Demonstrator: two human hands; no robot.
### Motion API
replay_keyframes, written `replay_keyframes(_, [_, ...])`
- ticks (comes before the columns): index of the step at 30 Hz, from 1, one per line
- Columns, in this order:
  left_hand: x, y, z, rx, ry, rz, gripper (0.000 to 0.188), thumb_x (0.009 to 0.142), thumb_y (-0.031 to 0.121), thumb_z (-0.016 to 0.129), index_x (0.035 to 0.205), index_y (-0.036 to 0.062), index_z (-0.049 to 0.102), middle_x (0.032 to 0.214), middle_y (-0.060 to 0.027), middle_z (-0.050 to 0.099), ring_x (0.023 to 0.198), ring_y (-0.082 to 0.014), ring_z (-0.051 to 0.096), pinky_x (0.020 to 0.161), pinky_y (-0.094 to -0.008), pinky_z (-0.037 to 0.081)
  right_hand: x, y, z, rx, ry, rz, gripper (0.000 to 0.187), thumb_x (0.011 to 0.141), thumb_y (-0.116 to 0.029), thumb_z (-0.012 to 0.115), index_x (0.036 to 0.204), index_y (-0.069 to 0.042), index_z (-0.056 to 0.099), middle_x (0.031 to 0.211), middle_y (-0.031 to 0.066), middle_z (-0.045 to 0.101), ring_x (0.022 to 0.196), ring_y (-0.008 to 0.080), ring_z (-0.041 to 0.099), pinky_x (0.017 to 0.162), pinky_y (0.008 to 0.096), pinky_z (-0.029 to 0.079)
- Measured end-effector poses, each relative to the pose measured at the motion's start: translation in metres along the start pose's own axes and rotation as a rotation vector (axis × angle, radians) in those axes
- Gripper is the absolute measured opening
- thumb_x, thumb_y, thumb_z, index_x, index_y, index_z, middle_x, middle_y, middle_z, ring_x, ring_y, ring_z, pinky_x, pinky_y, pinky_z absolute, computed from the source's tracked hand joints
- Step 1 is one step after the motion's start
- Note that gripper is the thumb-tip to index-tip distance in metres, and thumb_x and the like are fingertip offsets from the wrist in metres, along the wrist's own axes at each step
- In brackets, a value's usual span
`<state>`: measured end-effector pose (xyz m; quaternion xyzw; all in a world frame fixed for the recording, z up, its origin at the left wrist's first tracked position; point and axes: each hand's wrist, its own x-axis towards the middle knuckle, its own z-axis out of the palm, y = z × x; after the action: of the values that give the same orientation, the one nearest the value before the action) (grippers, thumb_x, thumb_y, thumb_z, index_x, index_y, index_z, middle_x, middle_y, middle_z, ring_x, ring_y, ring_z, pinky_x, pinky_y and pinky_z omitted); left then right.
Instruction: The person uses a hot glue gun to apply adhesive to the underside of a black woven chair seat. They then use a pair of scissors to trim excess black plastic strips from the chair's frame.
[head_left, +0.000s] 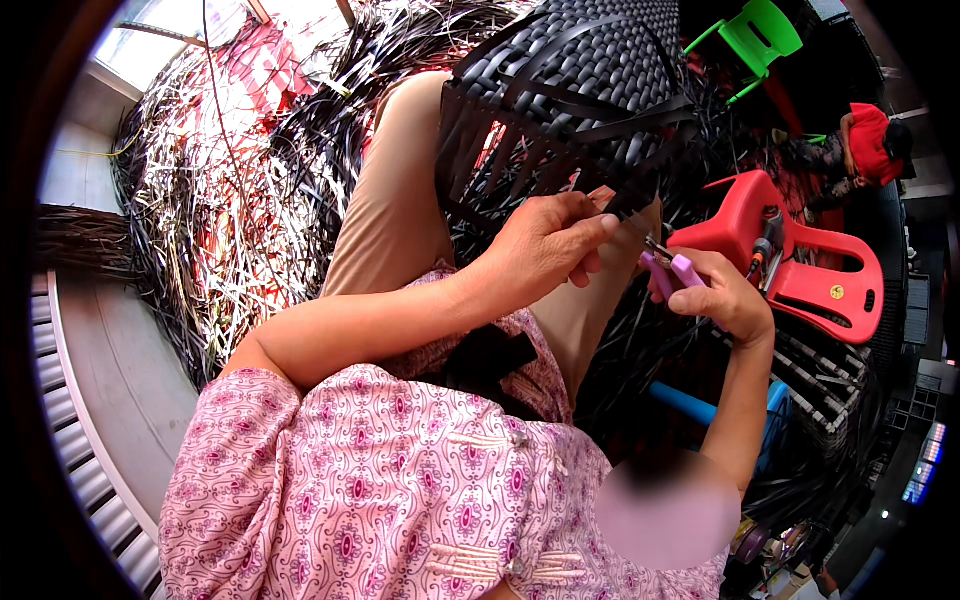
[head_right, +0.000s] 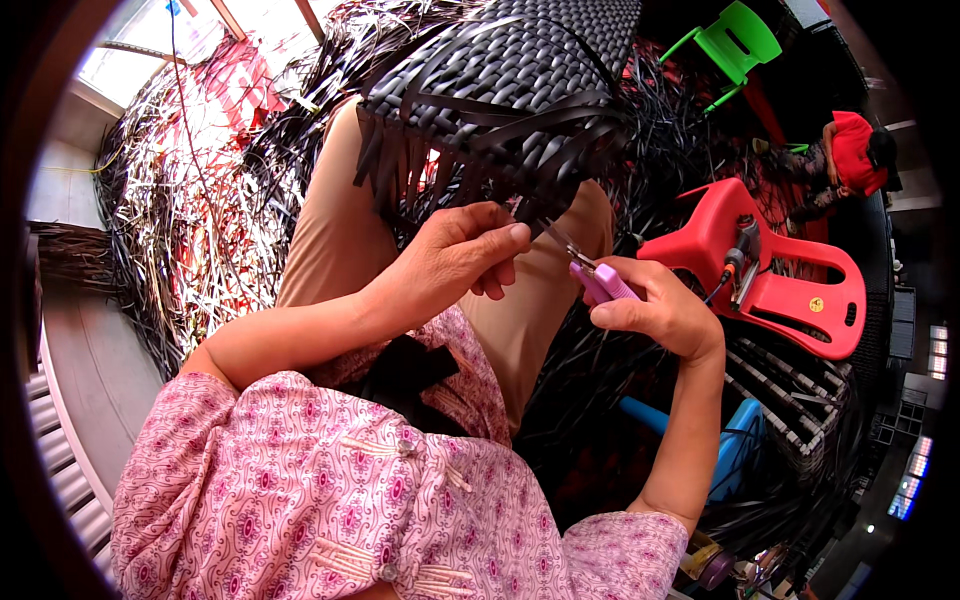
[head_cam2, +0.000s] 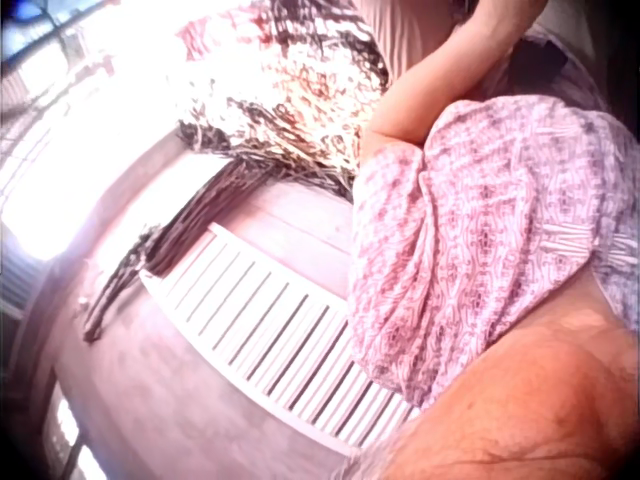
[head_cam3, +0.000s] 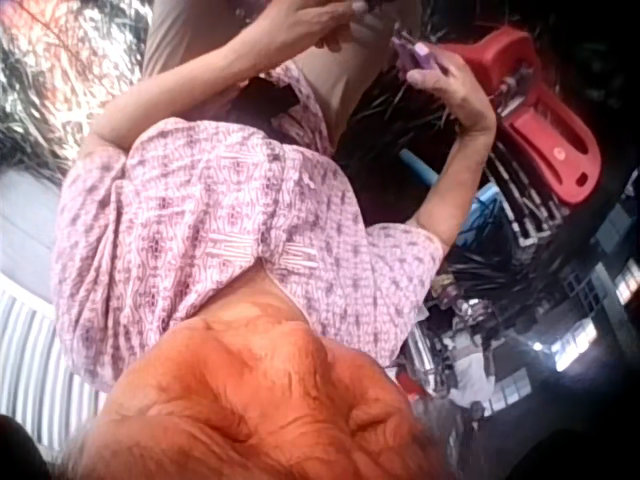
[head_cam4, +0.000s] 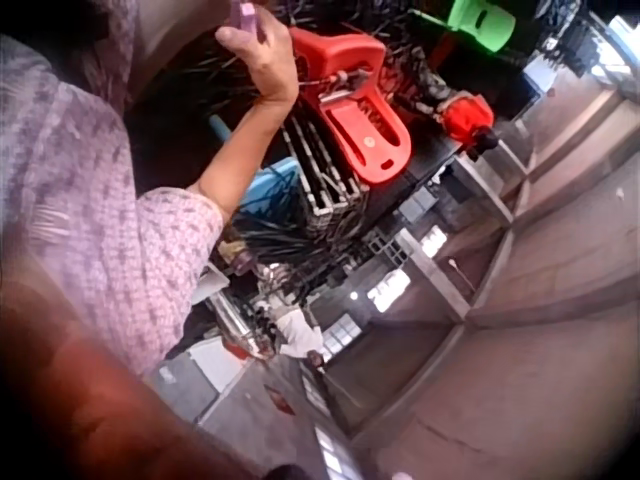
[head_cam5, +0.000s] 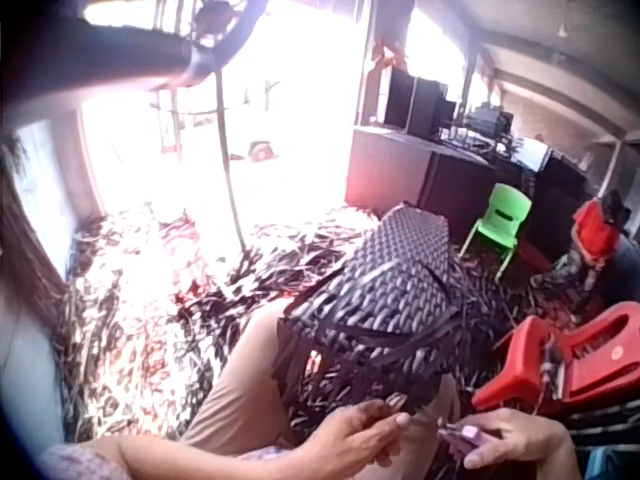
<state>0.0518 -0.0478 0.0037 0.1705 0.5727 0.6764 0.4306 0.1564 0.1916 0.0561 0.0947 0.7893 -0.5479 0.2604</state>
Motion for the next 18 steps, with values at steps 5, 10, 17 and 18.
replay_keyframes(5, [-0.014, -0.007, 0.001, 0.321, 0.111, 0.185, 0.04, 0.097, 0.03, 0.06, 0.118, -0.0028, 0.05, 0.074, -0.0051, 0.06, 0.068, -0.0115, 0.06, 0.061, -0.0284, 0.049, 0.005, -0.001, -0.007, -0.033, -0.028, -0.005, 0.054, 0.071, -0.038, 0.074, 0.107, 0.0, 0.063, 0.089, 0.0024, 0.06, 0.082, 0.012, 0.055, 0.076, 0.0261, 0.045])
replay_keyframes(10, [-0.015, -0.012, -0.002, 0.582, 0.158, 0.375, 0.042, 0.097, 0.029, 0.061, 0.12, -0.0049, 0.05, 0.075, -0.0091, 0.063, 0.067, -0.0153, 0.063, 0.061, -0.031, 0.05, 0.007, -0.013, -0.004, -0.035, -0.004, 0.01, 0.058, 0.071, -0.036, 0.075, 0.113, 0.002, 0.062, 0.095, 0.0048, 0.063, 0.086, 0.0131, 0.058, 0.08, 0.0272, 0.047])
replay_keyframes(17, [-0.004, 0.01, -0.002, 0.048, 0.057, 0.053, 0.029, 0.096, 0.028, 0.062, 0.084, 0.0022, 0.064, 0.06, 0.0034, 0.053, 0.055, -0.002, 0.047, 0.05, -0.0209, 0.037, 0.016, -0.019, -0.014, 0.002, -0.057, -0.024, 0.058, 0.072, -0.032, 0.076, 0.115, 0.004, 0.062, 0.095, 0.0052, 0.064, 0.086, 0.0134, 0.059, 0.079, 0.0275, 0.048])
replay_keyframes(18, [-0.005, 0.013, -0.003, -0.002, 0.046, 0.04, 0.029, 0.096, 0.028, 0.062, 0.081, 0.0036, 0.064, 0.059, 0.0051, 0.051, 0.054, -0.0004, 0.044, 0.049, -0.0197, 0.034, 0.015, -0.025, -0.015, -0.017, -0.059, -0.012, 0.056, 0.072, -0.031, 0.076, 0.115, 0.004, 0.062, 0.095, 0.005, 0.063, 0.086, 0.0131, 0.059, 0.079, 0.0272, 0.047])
